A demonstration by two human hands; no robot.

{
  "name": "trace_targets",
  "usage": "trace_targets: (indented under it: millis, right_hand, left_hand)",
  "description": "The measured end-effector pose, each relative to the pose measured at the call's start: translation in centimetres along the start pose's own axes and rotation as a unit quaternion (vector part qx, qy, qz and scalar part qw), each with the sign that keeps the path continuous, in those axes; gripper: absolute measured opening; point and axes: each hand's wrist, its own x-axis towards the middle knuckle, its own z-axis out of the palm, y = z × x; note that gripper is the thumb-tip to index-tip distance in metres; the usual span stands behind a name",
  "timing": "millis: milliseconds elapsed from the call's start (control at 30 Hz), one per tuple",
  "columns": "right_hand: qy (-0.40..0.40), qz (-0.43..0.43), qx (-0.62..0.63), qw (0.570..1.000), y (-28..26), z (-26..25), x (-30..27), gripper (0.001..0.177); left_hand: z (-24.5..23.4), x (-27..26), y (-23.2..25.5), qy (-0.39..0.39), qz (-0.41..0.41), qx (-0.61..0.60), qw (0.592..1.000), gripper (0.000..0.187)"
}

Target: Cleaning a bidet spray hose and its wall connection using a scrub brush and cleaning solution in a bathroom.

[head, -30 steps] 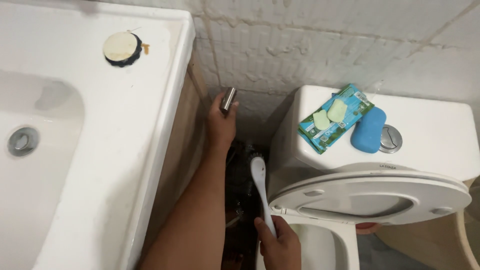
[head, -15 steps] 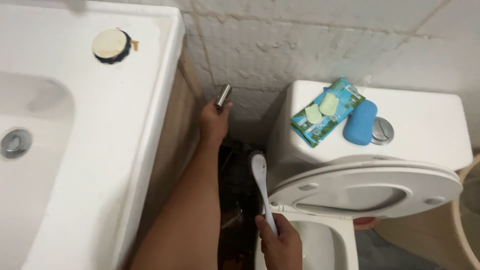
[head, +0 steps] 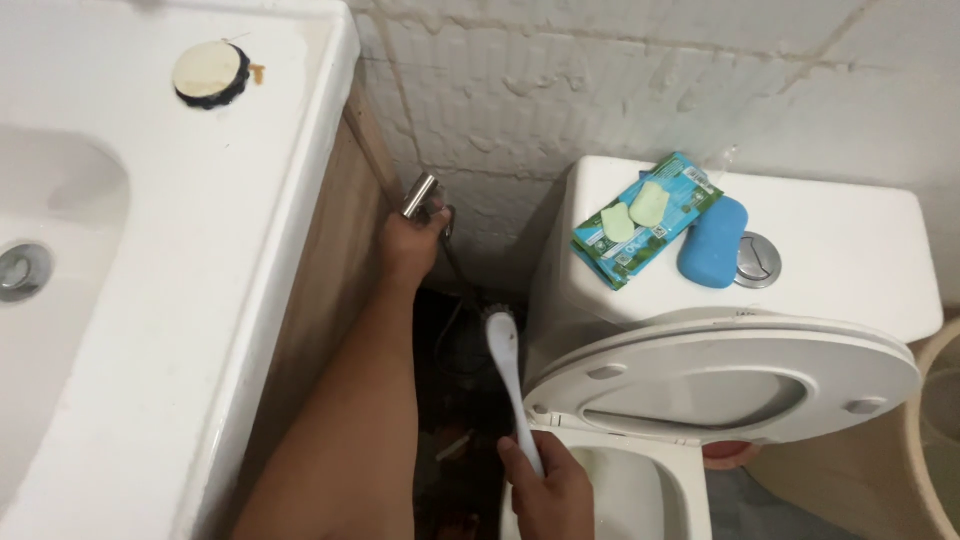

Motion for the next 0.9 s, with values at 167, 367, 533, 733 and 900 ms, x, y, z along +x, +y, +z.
trace_targets:
  millis: [167, 367, 533, 733, 900]
  right_hand:
    - [0.009, 0.03, 0.0, 1.0, 0.4, -0.5, 0.4, 0.027]
    - [-0.007, 0.034, 0.024, 0.999, 2.3, -0.3, 1.4, 0.026]
    - [-0.012, 0.031, 0.014, 0.999, 2.3, -0.3, 0.8, 0.028]
    - [-0.004, -0.003, -0.04, 0.999, 1.6, -0.3, 0.1, 0.029]
    - [-0.049, -0.013, -0.052, 0.997, 3.0, 0.3, 0.6, 0.028]
  left_hand:
    - [0.3, 0.3, -1.4, 0.005, -0.02, 0.039, 0.999, 0.029]
    - [0.7, -0.3, 2.3, -0.013, -0.032, 0.247, 0.969, 0.031]
    - [1.8, -1.2, 1.2, 0.021, -0.035, 0.21, 0.977, 0.034]
    - [0.7, -5.2, 3.2, 0.057, -0.033, 0.164, 0.984, 0.081]
    - [-0.8, -11.2, 0.9, 0.065, -0.127, 0.172, 0.975, 0.068]
